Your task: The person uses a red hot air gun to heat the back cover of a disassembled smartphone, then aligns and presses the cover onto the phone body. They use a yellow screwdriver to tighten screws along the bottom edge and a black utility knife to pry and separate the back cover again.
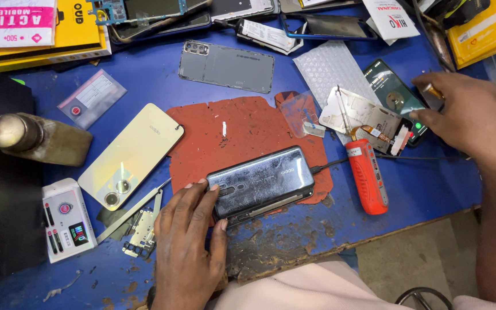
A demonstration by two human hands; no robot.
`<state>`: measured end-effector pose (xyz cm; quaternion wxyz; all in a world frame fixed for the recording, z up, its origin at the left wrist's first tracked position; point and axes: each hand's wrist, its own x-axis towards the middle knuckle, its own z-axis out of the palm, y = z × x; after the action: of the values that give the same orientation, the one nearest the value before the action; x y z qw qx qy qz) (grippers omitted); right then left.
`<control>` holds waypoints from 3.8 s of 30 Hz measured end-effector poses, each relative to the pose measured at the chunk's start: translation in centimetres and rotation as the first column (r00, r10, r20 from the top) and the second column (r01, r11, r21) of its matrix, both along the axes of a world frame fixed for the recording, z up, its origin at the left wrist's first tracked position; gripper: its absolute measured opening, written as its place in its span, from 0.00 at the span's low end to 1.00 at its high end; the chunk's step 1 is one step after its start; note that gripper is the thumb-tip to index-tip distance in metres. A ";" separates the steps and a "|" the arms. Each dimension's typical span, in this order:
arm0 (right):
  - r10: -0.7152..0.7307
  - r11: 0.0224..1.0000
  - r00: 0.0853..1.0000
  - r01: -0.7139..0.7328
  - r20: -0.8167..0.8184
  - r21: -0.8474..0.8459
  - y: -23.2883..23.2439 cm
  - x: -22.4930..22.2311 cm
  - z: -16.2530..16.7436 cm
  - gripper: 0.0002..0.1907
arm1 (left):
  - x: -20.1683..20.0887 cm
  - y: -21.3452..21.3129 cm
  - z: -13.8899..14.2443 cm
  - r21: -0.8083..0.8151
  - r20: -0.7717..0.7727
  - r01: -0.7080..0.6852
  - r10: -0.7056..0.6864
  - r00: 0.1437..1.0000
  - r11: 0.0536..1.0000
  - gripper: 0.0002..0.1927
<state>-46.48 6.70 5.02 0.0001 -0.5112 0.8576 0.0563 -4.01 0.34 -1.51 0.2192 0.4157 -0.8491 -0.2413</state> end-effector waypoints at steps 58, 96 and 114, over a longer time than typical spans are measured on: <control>-0.046 0.913 0.994 0.082 0.099 -0.399 -5.1 -0.9 -3.1 0.48 | -0.1 -0.1 0.0 -0.023 0.008 0.005 -0.005 1.000 1.000 0.29; 0.176 0.866 0.963 -0.053 0.205 -0.497 -1.9 1.8 -1.0 0.09 | -0.1 -0.2 0.4 0.005 -0.028 0.003 -0.003 1.000 1.000 0.28; -0.155 0.924 0.619 0.367 0.770 -0.108 18.0 1.1 -18.0 0.07 | 0.3 -1.3 2.6 0.109 -0.073 0.135 -0.128 0.989 0.985 0.35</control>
<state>-45.35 24.74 -12.94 0.2954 -0.3528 0.8457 -0.2703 -3.73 -0.96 1.07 0.2065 0.3624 -0.8519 -0.3167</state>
